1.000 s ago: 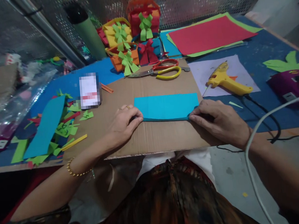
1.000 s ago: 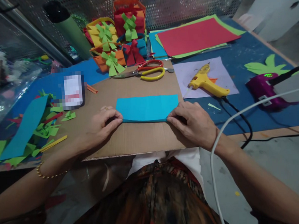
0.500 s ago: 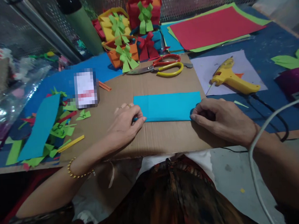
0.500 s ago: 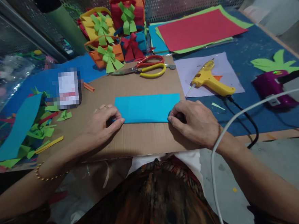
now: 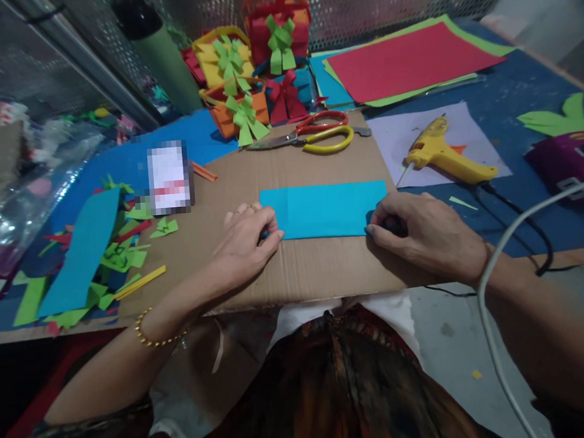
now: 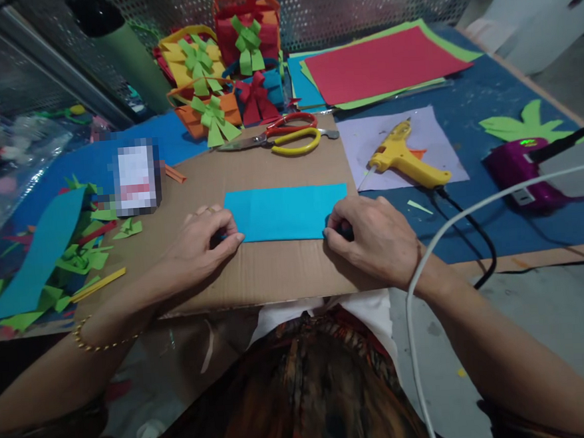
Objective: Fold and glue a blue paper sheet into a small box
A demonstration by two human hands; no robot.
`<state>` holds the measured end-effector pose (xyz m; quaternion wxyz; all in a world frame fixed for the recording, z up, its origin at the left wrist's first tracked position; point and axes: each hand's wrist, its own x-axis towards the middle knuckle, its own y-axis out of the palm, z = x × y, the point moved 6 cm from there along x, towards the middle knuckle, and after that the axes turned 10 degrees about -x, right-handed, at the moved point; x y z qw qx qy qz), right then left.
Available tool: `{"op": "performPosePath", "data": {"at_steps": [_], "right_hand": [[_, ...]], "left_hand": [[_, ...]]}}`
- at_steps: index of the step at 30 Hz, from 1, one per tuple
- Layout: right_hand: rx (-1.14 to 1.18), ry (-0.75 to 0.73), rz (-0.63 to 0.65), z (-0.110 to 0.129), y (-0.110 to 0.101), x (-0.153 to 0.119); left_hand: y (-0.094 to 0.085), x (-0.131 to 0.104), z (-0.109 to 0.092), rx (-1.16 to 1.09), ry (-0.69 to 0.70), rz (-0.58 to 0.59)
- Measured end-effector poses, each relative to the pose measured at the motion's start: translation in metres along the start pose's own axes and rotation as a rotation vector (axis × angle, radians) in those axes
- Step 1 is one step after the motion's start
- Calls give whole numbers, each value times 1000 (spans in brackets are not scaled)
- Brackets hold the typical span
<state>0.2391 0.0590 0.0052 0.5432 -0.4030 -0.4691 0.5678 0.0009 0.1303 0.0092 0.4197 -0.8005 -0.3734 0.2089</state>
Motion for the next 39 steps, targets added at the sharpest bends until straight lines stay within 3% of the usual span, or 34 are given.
{"op": "performPosePath", "data": {"at_steps": [11,22,35,39], "right_hand": [[0,-9,-24,0,-1,-1],[22,-60,-71,3,-3,-2],[2,-22,-65,4,-1,-4],[-14,-22,-112,4,0,-6]], "left_hand": [[-3,-4,-3,-96,-15,24],[2,-1,-4,-10,-33,6],[2,0,-7,61,-80,1],[4,1,-6,113,-35,-20]]}}
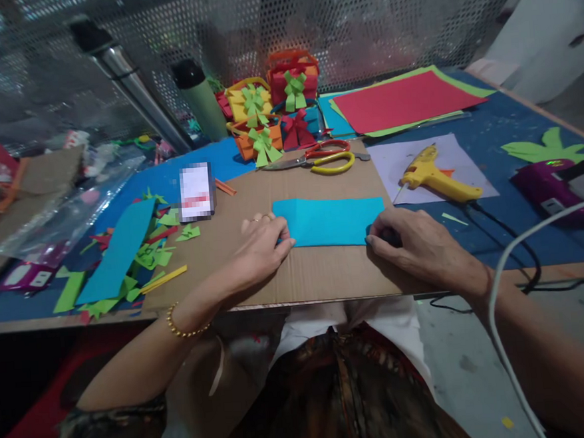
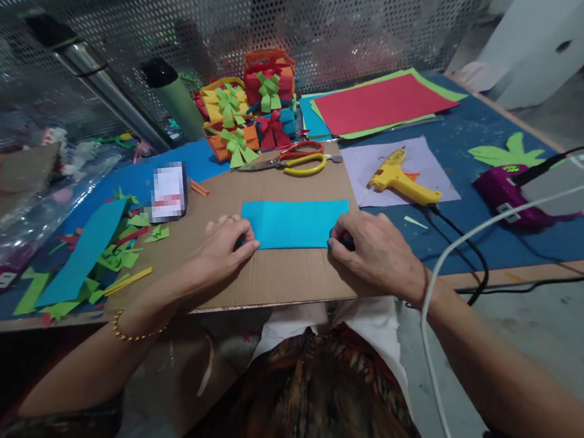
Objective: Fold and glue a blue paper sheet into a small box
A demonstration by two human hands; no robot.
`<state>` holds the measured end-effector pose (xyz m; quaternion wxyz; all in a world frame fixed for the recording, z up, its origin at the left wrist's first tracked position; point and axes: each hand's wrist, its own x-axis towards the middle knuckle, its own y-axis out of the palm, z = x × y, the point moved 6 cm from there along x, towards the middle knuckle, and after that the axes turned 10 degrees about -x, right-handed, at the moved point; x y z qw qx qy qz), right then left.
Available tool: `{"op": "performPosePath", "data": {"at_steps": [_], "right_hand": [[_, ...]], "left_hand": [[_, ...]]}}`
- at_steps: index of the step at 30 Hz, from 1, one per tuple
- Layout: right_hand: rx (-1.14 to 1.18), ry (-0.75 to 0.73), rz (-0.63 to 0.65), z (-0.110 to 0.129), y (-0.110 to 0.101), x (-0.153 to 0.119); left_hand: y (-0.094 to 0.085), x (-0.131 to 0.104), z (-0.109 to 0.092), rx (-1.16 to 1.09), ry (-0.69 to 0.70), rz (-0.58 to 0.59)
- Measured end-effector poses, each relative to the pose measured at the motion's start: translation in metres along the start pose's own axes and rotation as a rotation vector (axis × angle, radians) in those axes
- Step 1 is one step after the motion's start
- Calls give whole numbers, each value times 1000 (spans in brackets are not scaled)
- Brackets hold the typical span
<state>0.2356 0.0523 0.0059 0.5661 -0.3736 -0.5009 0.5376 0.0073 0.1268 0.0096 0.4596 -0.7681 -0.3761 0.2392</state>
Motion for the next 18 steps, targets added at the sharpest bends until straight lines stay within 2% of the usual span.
{"op": "performPosePath", "data": {"at_steps": [4,6,9,13,18], "right_hand": [[11,-7,-1,-1,0,-2],[9,-16,16,-2,1,-1],[17,-22,43,-4,2,-1],[29,-28,45,-5,3,1],[28,-18,21,-5,3,0]], "left_hand": [[2,-3,-3,109,47,-85],[3,-8,-13,255,113,-171],[7,-18,-35,502,284,-275],[17,-26,-55,663,500,-267],[21,-27,-60,715,609,-237]]}}
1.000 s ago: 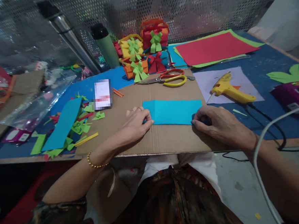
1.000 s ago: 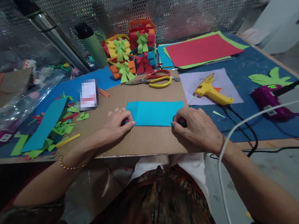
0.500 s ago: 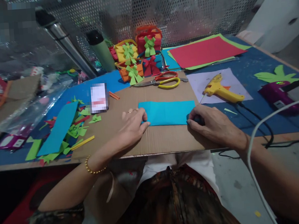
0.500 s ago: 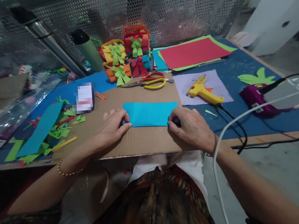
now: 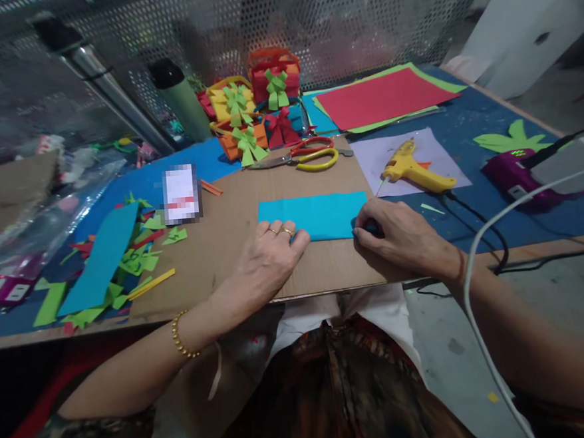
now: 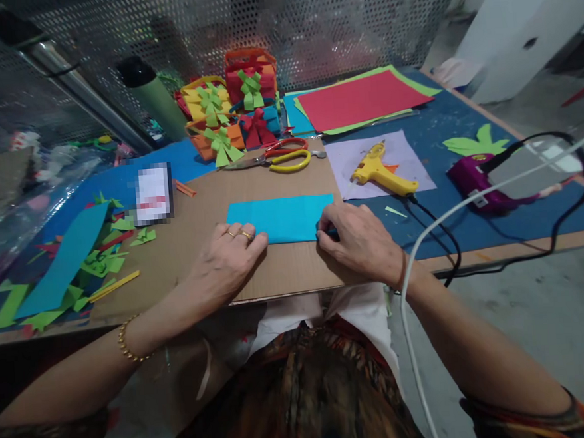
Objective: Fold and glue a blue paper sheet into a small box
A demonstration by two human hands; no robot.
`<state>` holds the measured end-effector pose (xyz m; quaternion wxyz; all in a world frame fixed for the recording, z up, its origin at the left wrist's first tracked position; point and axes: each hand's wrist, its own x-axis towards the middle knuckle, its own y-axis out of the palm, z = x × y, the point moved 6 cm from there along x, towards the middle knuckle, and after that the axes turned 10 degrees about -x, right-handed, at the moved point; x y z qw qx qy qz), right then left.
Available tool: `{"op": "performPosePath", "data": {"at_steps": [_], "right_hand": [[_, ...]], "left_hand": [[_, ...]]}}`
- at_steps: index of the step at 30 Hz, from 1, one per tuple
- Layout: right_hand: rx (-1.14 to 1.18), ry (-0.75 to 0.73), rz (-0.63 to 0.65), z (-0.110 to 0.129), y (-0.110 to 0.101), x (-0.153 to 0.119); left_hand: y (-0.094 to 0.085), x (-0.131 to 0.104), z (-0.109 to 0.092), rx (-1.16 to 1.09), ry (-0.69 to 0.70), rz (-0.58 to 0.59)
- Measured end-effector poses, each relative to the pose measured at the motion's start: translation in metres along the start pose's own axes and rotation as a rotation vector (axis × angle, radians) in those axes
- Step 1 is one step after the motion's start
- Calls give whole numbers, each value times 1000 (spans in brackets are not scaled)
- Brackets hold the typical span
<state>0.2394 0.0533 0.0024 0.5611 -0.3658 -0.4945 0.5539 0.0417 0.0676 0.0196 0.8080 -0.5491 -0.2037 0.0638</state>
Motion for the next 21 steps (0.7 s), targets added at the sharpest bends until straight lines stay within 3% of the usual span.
{"op": "performPosePath", "data": {"at_steps": [13,21], "right_hand": [[44,-23,-4,-1,2,-1],[18,-26,-39,-1,4,-6]], "left_hand": [[-6,-4,-3,7,49,0],[-2,-1,-2,-5,33,75]]}}
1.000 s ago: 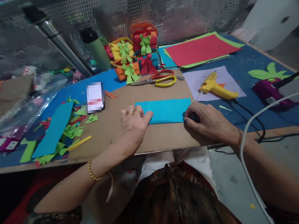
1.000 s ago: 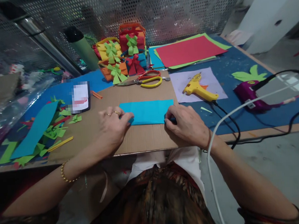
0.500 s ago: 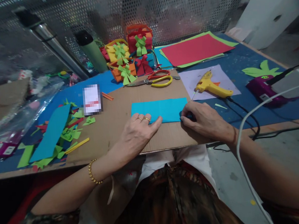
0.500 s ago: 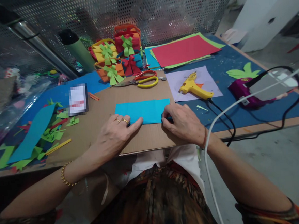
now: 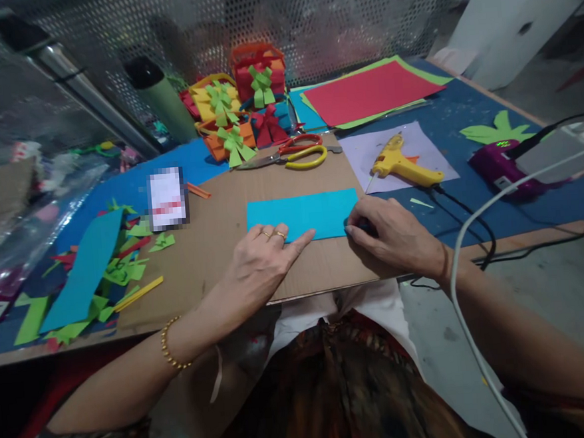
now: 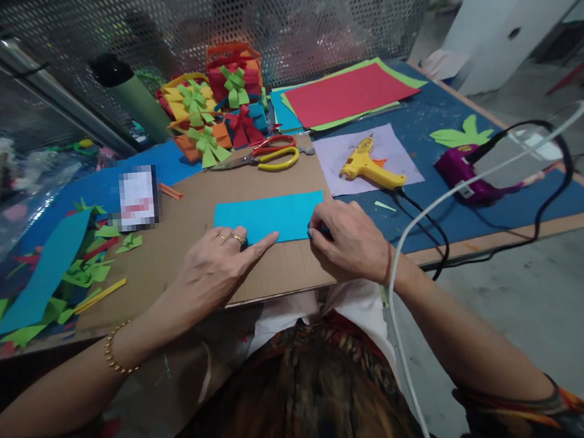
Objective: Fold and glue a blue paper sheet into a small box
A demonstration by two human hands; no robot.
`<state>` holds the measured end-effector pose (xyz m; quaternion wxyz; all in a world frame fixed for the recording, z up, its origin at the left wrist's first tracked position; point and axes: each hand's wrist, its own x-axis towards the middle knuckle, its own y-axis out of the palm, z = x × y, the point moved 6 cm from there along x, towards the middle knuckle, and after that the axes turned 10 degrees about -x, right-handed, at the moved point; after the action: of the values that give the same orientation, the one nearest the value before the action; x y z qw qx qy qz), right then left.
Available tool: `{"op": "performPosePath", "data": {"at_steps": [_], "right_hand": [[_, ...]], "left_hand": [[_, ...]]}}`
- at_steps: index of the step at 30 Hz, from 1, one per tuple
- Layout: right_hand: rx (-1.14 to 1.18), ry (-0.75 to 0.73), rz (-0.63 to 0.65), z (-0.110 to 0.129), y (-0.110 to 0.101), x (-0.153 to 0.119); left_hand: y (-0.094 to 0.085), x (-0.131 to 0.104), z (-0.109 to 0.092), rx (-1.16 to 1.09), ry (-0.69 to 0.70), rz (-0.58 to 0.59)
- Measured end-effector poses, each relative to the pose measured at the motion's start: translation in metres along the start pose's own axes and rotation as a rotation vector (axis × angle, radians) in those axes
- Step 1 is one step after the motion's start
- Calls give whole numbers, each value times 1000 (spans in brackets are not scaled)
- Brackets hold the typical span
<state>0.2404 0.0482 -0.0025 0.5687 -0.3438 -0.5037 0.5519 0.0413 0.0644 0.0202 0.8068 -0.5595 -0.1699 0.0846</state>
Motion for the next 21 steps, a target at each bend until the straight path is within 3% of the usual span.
{"op": "performPosePath", "data": {"at_steps": [9,14,18,21], "right_hand": [[-138,28,-95,-4,-5,-15],[-56,71,-202,-8,-6,-21],[-25,-17,-247,0,-7,-24],[-166,-93,-274,6,-9,-28]], "left_hand": [[2,4,1,-61,12,143],[4,8,2,-123,-25,205],[4,11,2,-133,-22,240],[4,12,2,-141,-28,260]]}}
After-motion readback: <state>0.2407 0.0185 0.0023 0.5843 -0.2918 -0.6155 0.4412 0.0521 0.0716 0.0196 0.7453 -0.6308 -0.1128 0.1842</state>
